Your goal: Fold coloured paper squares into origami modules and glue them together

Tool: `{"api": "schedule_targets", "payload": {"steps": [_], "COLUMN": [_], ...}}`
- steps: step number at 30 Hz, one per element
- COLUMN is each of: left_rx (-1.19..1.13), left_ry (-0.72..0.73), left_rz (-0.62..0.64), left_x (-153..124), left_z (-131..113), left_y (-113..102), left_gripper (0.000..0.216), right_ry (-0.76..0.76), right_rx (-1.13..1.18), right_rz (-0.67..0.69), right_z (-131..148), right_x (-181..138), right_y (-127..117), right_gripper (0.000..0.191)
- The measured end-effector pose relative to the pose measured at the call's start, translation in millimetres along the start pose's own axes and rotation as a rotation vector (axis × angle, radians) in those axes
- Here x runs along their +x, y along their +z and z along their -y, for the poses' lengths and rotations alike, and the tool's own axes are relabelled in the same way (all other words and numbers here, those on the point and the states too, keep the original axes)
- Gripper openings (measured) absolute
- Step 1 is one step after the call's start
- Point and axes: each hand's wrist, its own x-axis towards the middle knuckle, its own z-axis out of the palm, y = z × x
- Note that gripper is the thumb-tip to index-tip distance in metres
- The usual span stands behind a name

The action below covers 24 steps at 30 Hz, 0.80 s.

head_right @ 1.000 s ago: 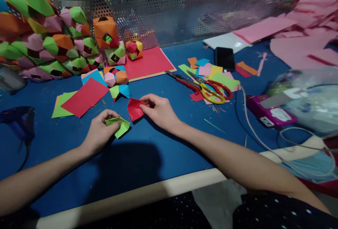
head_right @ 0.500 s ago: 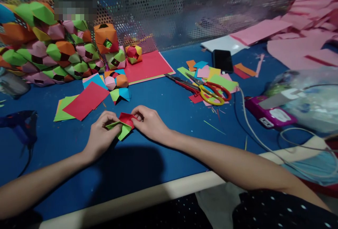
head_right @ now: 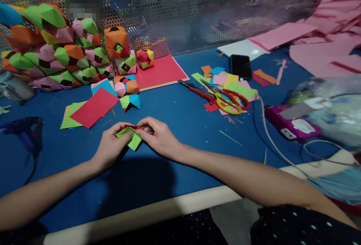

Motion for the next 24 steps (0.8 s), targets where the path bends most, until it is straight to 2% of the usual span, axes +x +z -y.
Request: {"api": "schedule_targets", "payload": {"steps": [3, 6, 10, 12, 19, 24], "left_rx": [-0.003, -0.012, -0.017, -0.029, -0.022, -0.046], "left_ry": [-0.009, -0.003, -0.010, -0.021, -0.023, -0.010], "left_rz": [-0.026, -0.025, -0.016, -0.007, -0.006, 0.014], "left_x": [2.2, 4.1, 3.6, 2.5, -1.0, -2.8], "left_z": [3.8, 8.8, 9.9, 8.6, 6.5, 7.6], "left_y": [-2.6, -3.4, -1.7, -0.7, 2.4, 4.8], "left_gripper": [0.014, 0.013, 0.013, 0.012, 0.012, 0.017], "right_ry": [-0.002, -0.083, -0.206, -0.236, -0.202, -0.242], "right_rx": [-0.033, -0.123, -0.224, -0.261, -0.318, -0.365], "right_rz": [0.010, -0.026, -0.012, -0.010, 0.007, -0.051], "right_z": [2.3, 5.4, 5.8, 4.5, 0.2, 0.4], "right_x": [0.4, 1.4, 2.4, 2.6, 1.8, 1.3], "right_y": [-4.0, -7.1, -6.0, -4.8, -1.4, -0.1], "right_gripper": [0.014, 0.012, 0.004, 0.008, 0.007, 0.012]}}
